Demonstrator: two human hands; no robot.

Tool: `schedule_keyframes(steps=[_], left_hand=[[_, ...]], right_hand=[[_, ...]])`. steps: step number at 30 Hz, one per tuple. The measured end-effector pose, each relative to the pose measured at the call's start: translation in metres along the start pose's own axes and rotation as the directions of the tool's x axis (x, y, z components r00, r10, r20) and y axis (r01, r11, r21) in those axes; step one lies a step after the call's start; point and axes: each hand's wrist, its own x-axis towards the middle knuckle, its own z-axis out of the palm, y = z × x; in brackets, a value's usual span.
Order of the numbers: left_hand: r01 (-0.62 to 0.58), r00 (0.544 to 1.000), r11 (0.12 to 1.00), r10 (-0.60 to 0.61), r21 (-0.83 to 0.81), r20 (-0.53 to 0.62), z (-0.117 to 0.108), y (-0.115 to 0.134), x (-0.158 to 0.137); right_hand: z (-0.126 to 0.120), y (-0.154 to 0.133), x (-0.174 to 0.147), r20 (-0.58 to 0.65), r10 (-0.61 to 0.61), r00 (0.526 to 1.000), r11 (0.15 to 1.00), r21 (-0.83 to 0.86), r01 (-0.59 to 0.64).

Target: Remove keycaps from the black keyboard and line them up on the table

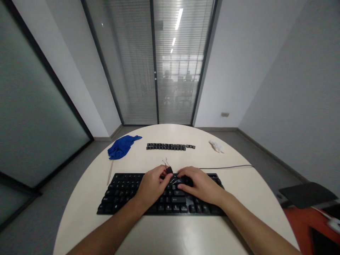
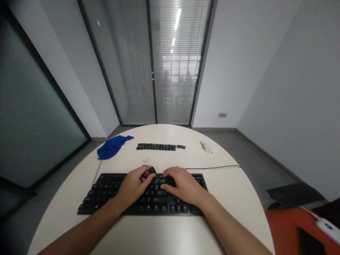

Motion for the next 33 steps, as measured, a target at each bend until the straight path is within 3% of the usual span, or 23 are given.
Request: schedule_keyframes(steps=[4, 11, 19, 25, 33], left_hand=[[0.039, 0.999, 0.997, -0.041, -0.06, -0.02, 0.006, 0.007, -0.001], [0.003, 1.0, 0.998, -0.001, -0.065, 0.021, 0.011, 0.011, -0.001], [-0.055, 0.998, 0.985, 0.06, -0.161, 0.026, 0.008, 0.016, 0.0], [-0.016, 0.995, 0.967, 0.041, -0.254, 0.091, 0.007, 0.018, 0.005], [0.012, 0.993, 0.954, 0.024, -0.299, 0.118, 0.014, 0.016, 0.009]], right_hand=[[0.009, -0.009, 0.006, -0.061, -0.006, 0.998, 1.0, -0.02, 0.004], [0.017, -0.011, 0.01, -0.135, 0.083, 0.987, 0.989, -0.107, -0.098], [0.011, -0.008, 0.007, -0.094, 0.106, 0.99, 0.989, -0.091, -0.115], [0.005, -0.008, 0.007, -0.056, 0.119, 0.991, 0.991, -0.05, -0.122], [0.001, 0.0, 0.006, -0.047, 0.02, 0.999, 0.999, 0.051, -0.018]])
